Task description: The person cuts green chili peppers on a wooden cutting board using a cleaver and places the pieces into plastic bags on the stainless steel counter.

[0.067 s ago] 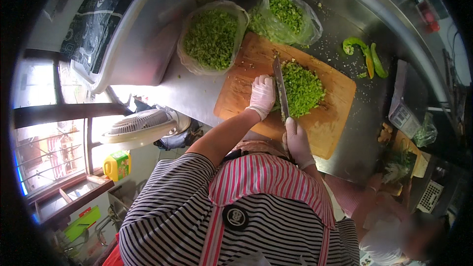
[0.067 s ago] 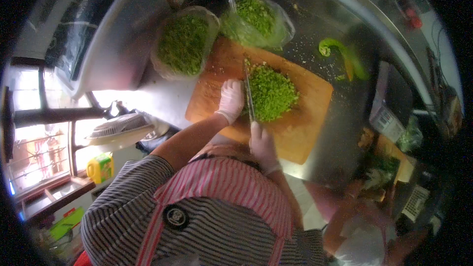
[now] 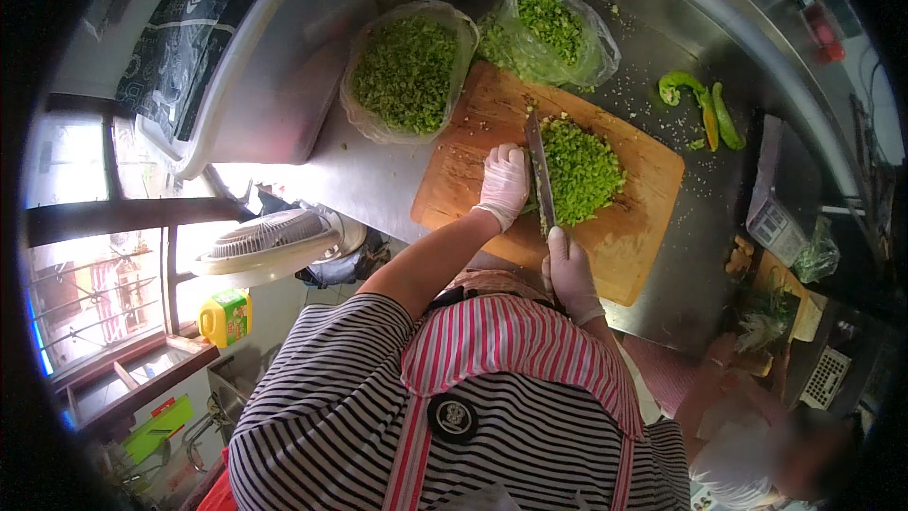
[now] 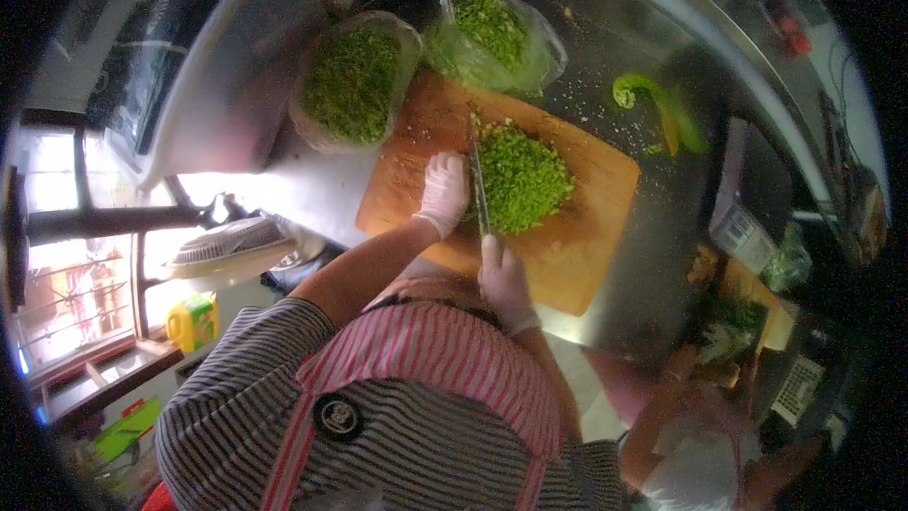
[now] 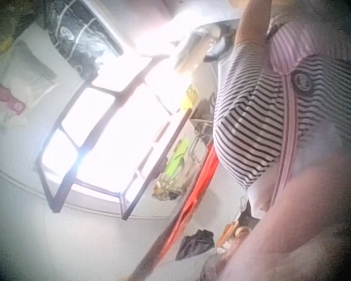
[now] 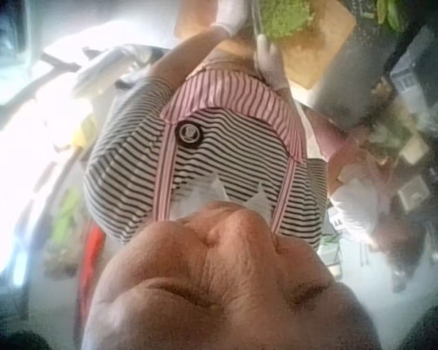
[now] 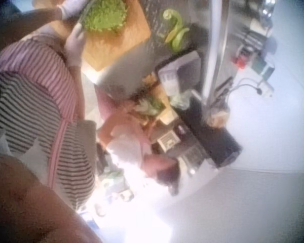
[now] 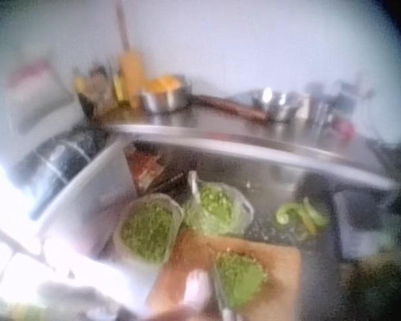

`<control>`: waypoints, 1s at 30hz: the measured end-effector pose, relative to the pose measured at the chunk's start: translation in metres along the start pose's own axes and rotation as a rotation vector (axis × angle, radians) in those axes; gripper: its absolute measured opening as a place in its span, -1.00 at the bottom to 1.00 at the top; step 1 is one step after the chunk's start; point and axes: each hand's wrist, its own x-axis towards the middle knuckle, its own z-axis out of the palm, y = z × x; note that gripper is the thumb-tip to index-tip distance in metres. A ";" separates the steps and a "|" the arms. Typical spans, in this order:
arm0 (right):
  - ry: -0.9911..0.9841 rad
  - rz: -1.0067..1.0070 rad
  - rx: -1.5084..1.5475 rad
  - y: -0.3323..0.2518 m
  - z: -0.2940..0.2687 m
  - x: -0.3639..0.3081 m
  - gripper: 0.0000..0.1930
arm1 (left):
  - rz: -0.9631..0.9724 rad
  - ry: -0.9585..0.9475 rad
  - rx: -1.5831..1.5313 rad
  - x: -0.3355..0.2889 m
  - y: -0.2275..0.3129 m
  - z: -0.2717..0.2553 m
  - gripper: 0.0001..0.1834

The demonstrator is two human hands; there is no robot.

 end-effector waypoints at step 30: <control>0.040 0.052 0.035 0.017 -0.005 0.033 -0.64 | 0.228 -0.224 -0.147 -0.019 -0.011 -0.050 -0.28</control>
